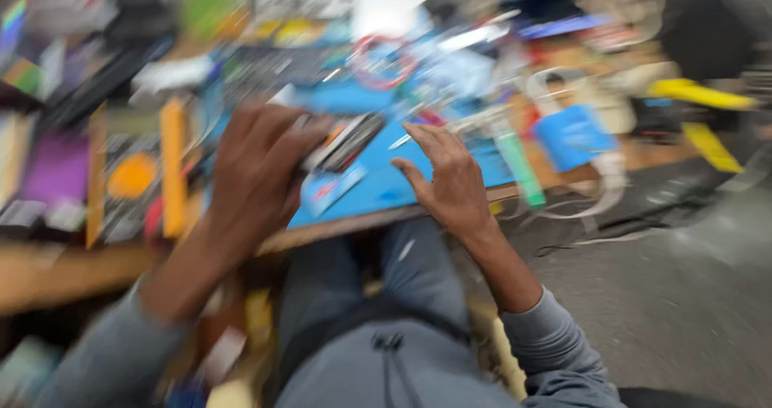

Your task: The person applies adhesive to the edges of a disassembled smartphone frame, then uses a metal tool to spread and smooth the adhesive along the perimeter. They handle a pink screen assembly and a separate screen protector, placing them aside before continuing to work on the frame.

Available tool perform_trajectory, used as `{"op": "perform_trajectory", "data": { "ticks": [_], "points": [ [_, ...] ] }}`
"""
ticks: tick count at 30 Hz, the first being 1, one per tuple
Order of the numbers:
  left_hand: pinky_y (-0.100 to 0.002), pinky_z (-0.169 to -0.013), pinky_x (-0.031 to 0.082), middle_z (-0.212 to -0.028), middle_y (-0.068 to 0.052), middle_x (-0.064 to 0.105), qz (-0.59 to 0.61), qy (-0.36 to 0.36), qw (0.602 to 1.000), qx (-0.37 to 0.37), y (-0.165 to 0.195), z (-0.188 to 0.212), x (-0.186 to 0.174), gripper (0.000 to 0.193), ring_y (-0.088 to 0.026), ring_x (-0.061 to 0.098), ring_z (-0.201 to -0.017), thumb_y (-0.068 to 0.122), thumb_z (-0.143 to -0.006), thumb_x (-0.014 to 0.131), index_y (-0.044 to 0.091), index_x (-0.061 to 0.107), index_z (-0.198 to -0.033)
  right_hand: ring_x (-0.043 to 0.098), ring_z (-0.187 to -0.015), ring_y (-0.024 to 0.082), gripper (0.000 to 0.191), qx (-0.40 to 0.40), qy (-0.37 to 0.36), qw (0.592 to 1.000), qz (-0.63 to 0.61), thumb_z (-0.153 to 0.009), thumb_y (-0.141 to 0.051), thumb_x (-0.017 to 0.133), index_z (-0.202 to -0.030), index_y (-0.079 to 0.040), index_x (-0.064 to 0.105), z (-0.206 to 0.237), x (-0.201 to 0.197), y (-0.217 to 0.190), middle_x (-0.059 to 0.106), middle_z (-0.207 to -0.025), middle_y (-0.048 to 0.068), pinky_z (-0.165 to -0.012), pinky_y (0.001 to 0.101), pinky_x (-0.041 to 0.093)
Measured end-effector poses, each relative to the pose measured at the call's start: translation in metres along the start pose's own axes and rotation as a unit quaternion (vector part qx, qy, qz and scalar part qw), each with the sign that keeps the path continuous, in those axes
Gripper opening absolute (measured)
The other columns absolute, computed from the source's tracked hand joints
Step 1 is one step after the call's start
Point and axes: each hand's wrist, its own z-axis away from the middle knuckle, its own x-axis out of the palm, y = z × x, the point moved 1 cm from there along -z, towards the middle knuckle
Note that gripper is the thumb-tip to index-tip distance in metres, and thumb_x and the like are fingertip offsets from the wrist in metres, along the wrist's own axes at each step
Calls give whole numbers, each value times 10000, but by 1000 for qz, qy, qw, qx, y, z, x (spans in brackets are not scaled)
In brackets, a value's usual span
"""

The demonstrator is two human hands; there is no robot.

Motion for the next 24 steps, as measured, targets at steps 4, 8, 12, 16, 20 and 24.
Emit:
{"op": "perform_trajectory", "data": {
  "ticks": [4,8,12,16,20,24],
  "points": [
    [-465,-1010,448,-1292,-139,502,-60,15,998,20,-25,15,-21,289,-341,519,-1214,34,-971,733,84,622,-1233,489,-1305,464,892,-72,-48,996,3,-831,-516,851,-1456,5,488,3,70,-68,460,-1473,303,-1063,551,401],
    [-474,-985,445,-1302,-123,502,-114,18,993,15,-37,26,-44,248,-320,529,-1204,55,-984,724,68,622,-1209,485,-1309,467,950,-80,-75,993,35,-782,-464,832,-1519,-40,410,-15,96,-83,432,-1528,290,-1024,577,391],
    [-474,-943,444,-1254,-125,515,-123,-10,992,-11,-40,41,-56,250,-321,535,-1161,71,-987,733,65,642,-1219,456,-1360,429,1016,-165,-167,972,23,-757,-346,808,-1589,-6,335,-29,67,-51,440,-1543,280,-1122,576,338],
    [-441,-1001,444,-1261,-91,518,-117,-39,992,2,-42,61,-29,271,-283,536,-1188,91,-1013,693,110,618,-1273,432,-1472,398,975,-230,-202,950,-60,-806,-261,820,-1604,20,335,-46,29,-11,451,-1584,286,-1223,535,320],
    [-419,-1024,443,-1252,-96,516,-137,-79,987,29,-37,74,36,305,-267,525,-1194,120,-1017,626,114,600,-1321,549,-1509,332,711,-88,-111,961,-238,-1002,-191,767,-1594,-6,419,-32,5,-2,554,-1593,214,-1297,450,440],
    [-432,-947,420,-1203,-109,519,-142,-122,982,29,-25,83,81,443,-283,501,-1138,317,-927,623,68,602,-1293,658,-1262,290,702,-109,-128,975,-143,-874,-240,892,-1453,-22,560,-14,12,-11,667,-1393,170,-1086,417,532]
  ]
}}
